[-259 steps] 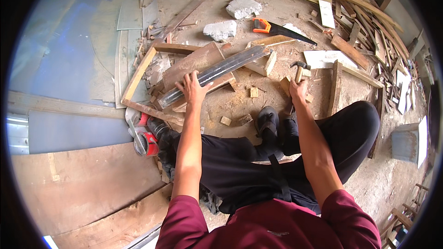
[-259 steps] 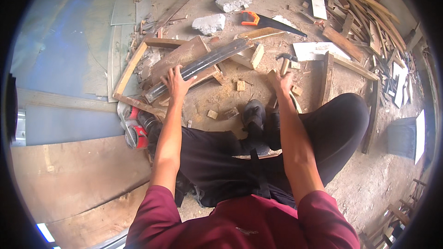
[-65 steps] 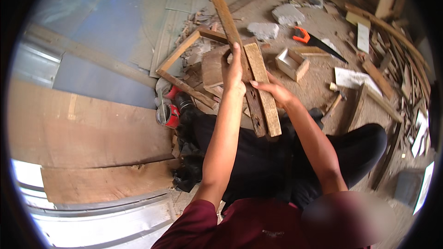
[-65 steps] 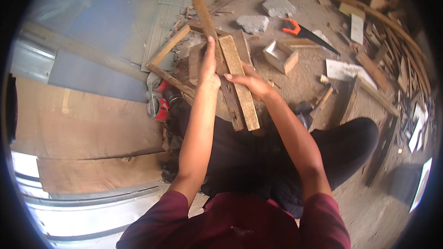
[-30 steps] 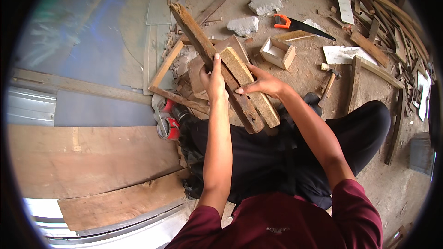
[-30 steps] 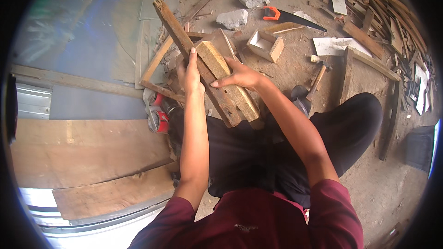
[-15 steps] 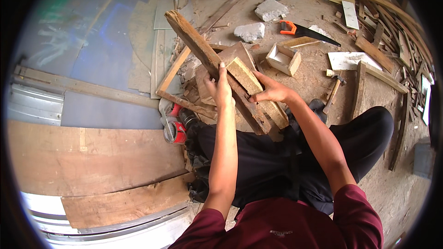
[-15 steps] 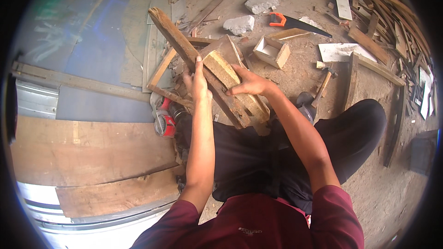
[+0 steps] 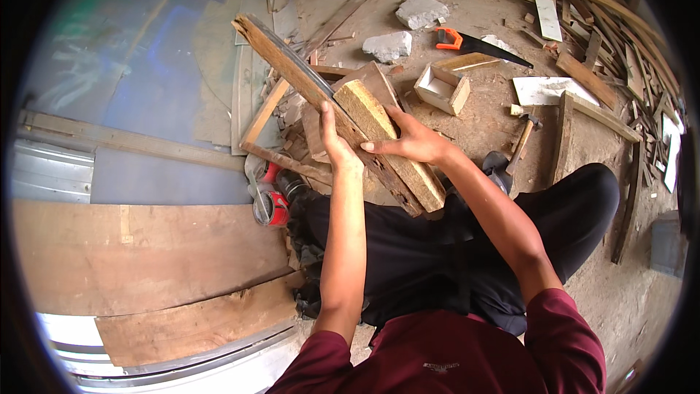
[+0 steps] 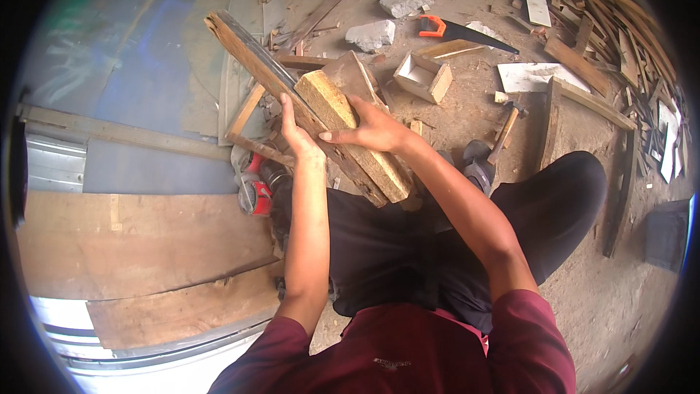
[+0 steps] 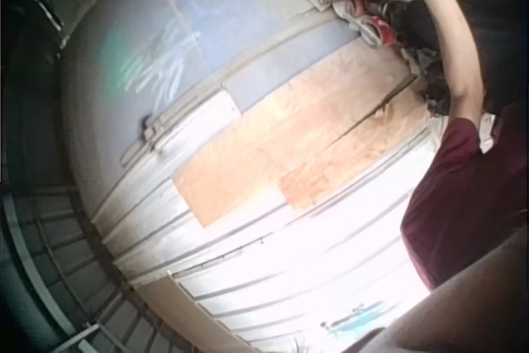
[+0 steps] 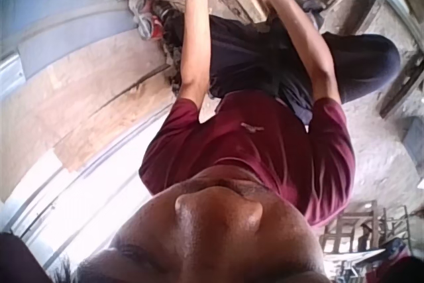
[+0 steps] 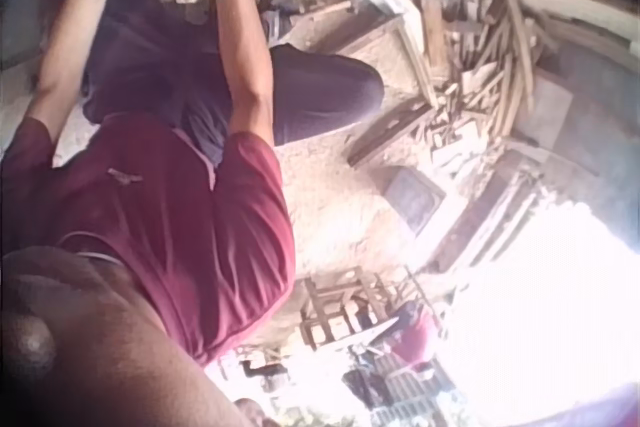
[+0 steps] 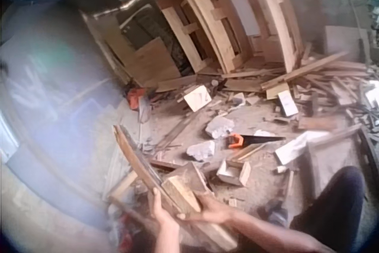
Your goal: The person sits on the floor and uses a hammer to break a piece of wood into smaller pieces. They repeatedly strike the wood, reposition it, and handle the resulting fragments.
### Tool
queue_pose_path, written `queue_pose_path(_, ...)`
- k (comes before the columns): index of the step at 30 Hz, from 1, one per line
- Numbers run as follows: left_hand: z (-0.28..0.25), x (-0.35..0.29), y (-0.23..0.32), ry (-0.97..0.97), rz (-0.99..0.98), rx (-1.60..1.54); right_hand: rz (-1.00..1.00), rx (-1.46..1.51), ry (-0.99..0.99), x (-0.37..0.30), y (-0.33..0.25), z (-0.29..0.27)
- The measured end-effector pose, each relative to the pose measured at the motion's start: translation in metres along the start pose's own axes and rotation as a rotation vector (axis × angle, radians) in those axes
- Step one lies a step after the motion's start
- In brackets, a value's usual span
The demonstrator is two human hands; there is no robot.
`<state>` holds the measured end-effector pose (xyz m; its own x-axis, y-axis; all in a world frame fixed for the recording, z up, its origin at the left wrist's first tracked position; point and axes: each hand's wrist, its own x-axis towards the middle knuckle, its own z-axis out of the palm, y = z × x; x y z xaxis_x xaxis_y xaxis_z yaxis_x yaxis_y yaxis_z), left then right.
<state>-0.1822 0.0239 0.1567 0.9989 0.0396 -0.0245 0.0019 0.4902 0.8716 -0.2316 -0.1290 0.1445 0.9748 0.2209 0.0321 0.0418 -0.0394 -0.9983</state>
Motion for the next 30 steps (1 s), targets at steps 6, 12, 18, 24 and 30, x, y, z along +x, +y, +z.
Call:
queue_pose_path(6,0.001,-0.004,0.013,-0.055,-0.004,0.041,-0.134,0.080,-0.051,-0.003,-0.008,0.003)
queue_pose_path(12,-0.006,0.011,0.009,-0.024,0.056,0.004,-0.124,-0.021,-0.028,0.002,0.004,0.003)
queue_pose_path(18,-0.023,0.041,0.029,0.173,0.034,-0.019,0.009,-0.073,-0.144,0.002,0.008,-0.028)
queue_pose_path(24,-0.019,0.028,0.033,0.259,-0.016,-0.083,0.208,0.267,-0.006,0.006,0.004,-0.024)
queue_pose_path(30,-0.030,0.026,0.026,0.267,-0.020,-0.090,0.160,0.295,0.036,0.006,0.004,-0.019)
